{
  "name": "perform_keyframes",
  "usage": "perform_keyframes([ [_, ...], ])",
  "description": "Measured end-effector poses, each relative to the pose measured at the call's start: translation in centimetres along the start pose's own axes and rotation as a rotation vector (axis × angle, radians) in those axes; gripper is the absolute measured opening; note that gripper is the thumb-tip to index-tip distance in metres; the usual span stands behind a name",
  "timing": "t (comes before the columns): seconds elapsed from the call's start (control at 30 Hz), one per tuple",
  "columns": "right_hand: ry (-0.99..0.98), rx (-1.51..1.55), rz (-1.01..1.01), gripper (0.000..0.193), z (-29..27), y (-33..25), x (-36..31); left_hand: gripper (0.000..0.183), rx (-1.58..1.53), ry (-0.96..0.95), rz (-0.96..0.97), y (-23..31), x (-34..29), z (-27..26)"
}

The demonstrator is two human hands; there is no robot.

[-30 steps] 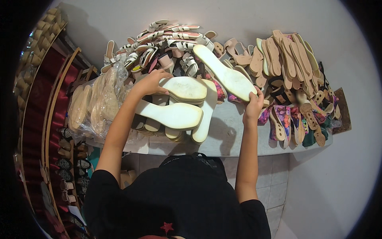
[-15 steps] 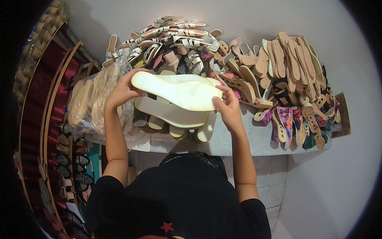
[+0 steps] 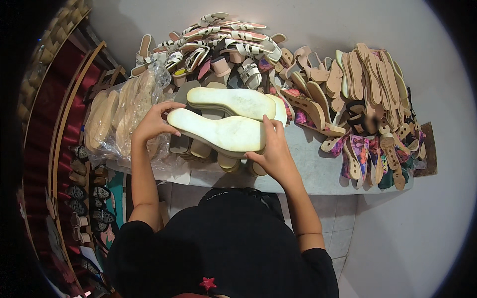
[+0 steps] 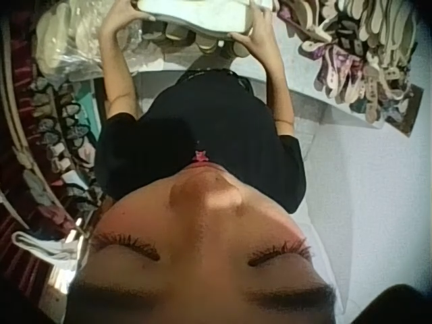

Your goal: The recorder is sorting and organizing various shoe soles on a workbench in a shoe manufacturing facility.

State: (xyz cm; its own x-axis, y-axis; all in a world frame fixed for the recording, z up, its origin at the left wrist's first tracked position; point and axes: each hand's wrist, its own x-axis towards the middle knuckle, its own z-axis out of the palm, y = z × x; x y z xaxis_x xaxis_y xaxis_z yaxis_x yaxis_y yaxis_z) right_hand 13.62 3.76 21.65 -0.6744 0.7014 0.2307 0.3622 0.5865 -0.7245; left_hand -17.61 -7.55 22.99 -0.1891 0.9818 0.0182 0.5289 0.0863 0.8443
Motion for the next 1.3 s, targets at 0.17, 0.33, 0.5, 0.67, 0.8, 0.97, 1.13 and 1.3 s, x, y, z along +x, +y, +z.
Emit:
perform_keyframes([
  [0.17,-0.022,-0.226,0.033,0.09,-0.2,-0.9,-0.3,0.066,0.129,-0.007,0.08,-0.7,0.4,0.0],
  [0.33,-0.08,-0.244,0.076,0.089,-0.2,-0.6,-0.4,0.072,0.253,-0.028,0.132,-1.3,0.7,0.0],
  [0.5,0.115,0.032,0.059,0.069,-0.4,2.6,1.3,0.052,-0.035,0.006,-0.088,-2.1,2.0,-0.9],
  [0.67,0.166,0.201,0.283,0.052,-1.0,6.0,4.7,0.047,-0.08,0.07,-0.257,-4.7,5.3,-0.4],
  [0.8,0.035,0.29,0.338,0.04,-0.3,7.6,5.7,0.048,-0.117,-0.007,-0.221,-4.7,5.9,0.7],
  [0.97,-0.051,0.105,0.336,0.035,-0.7,5.1,5.9,0.047,-0.097,-0.009,-0.197,-4.7,5.8,1.0],
  [1.13,-0.01,0.171,0.293,0.037,0.0,5.4,5.7,0.046,-0.096,0.015,-0.238,-3.7,5.9,1.2],
  [1.3,0.017,0.164,0.245,0.044,0.2,5.3,5.4,0.046,-0.131,0.054,-0.222,-3.2,5.7,1.6],
])
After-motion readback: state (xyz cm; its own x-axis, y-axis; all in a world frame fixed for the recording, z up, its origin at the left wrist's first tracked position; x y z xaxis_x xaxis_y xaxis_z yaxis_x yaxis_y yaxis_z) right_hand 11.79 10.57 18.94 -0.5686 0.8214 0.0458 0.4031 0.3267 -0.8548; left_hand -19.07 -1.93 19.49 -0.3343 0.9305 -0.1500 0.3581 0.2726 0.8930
